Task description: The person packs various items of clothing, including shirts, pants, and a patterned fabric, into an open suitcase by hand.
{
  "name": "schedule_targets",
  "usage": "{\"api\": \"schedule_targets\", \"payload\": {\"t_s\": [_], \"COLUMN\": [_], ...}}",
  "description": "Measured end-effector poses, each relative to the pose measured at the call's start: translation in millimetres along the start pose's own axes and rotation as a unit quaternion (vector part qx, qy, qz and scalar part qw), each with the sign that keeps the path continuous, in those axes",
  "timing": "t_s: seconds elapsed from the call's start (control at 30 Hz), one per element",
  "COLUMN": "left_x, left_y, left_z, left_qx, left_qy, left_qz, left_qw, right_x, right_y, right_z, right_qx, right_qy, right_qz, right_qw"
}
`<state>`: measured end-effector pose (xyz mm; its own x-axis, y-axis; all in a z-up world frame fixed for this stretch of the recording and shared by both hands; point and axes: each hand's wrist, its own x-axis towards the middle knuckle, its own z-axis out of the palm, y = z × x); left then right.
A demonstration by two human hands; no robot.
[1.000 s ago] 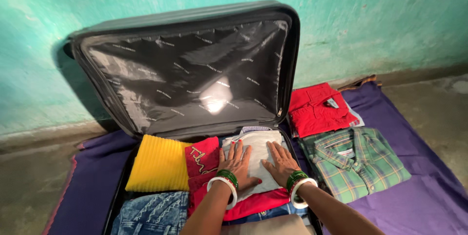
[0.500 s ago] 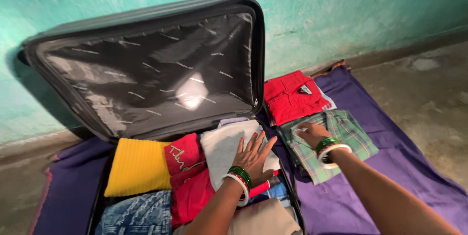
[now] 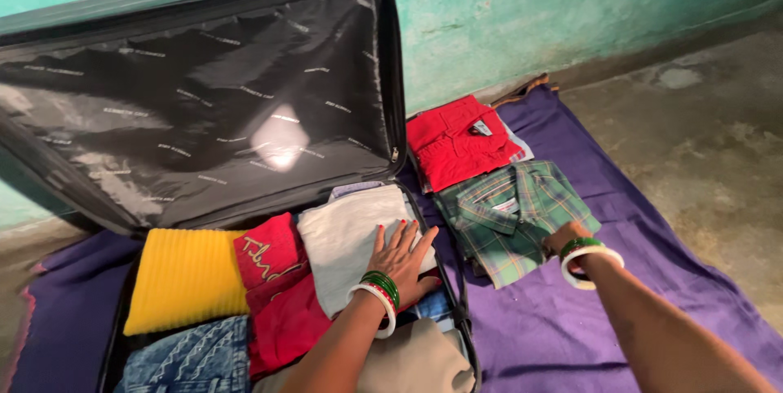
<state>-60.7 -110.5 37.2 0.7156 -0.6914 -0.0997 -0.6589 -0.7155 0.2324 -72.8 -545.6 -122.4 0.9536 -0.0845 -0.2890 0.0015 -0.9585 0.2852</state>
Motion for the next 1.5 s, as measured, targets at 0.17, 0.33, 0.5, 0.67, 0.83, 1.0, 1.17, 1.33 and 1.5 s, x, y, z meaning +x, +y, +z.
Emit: {"api": "schedule_targets", "payload": {"t_s": [0.17, 0.33, 0.5, 0.67, 0.83, 1.0, 1.17, 1.33, 1.5], "left_x": [12, 17, 17, 23, 21, 14, 4, -22, -52], "left_y": [20, 27, 24, 22, 19, 16, 4, -18, -43], "left_z": [6, 13, 18, 20, 14, 3, -13, -23, -47], "left_qx": [-0.008, -0.02, 0.003, -0.032, -0.094, -0.151, -0.228, -0.275, -0.332], "left_qy": [-0.008, -0.006, -0.009, 0.006, 0.022, 0.014, 0.051, 0.152, 0.075], "left_qz": [-0.001, -0.013, -0.005, -0.01, -0.022, -0.022, -0.027, -0.012, -0.124], "left_qw": [1.0, 1.0, 1.0, 0.999, 0.995, 0.988, 0.972, 0.949, 0.932], "right_x": [-30, -39, -56, -25, -3, 12, 28, 22, -24], "right_y": [-37, -49, -59, -62, -57, -29, -3, 13, 0], "right_z": [1, -26, -61, -67, -40, -39, -87, -166, -263], "right_qx": [0.742, 0.77, 0.793, 0.82, 0.817, 0.785, 0.739, 0.731, 0.744], "right_qy": [-0.028, 0.026, 0.025, 0.053, 0.038, 0.139, 0.323, 0.337, 0.302], "right_qz": [0.43, 0.478, 0.47, 0.434, 0.438, 0.438, 0.342, 0.288, 0.225], "right_qw": [0.513, 0.421, 0.388, 0.369, 0.373, 0.415, 0.482, 0.519, 0.552]}}
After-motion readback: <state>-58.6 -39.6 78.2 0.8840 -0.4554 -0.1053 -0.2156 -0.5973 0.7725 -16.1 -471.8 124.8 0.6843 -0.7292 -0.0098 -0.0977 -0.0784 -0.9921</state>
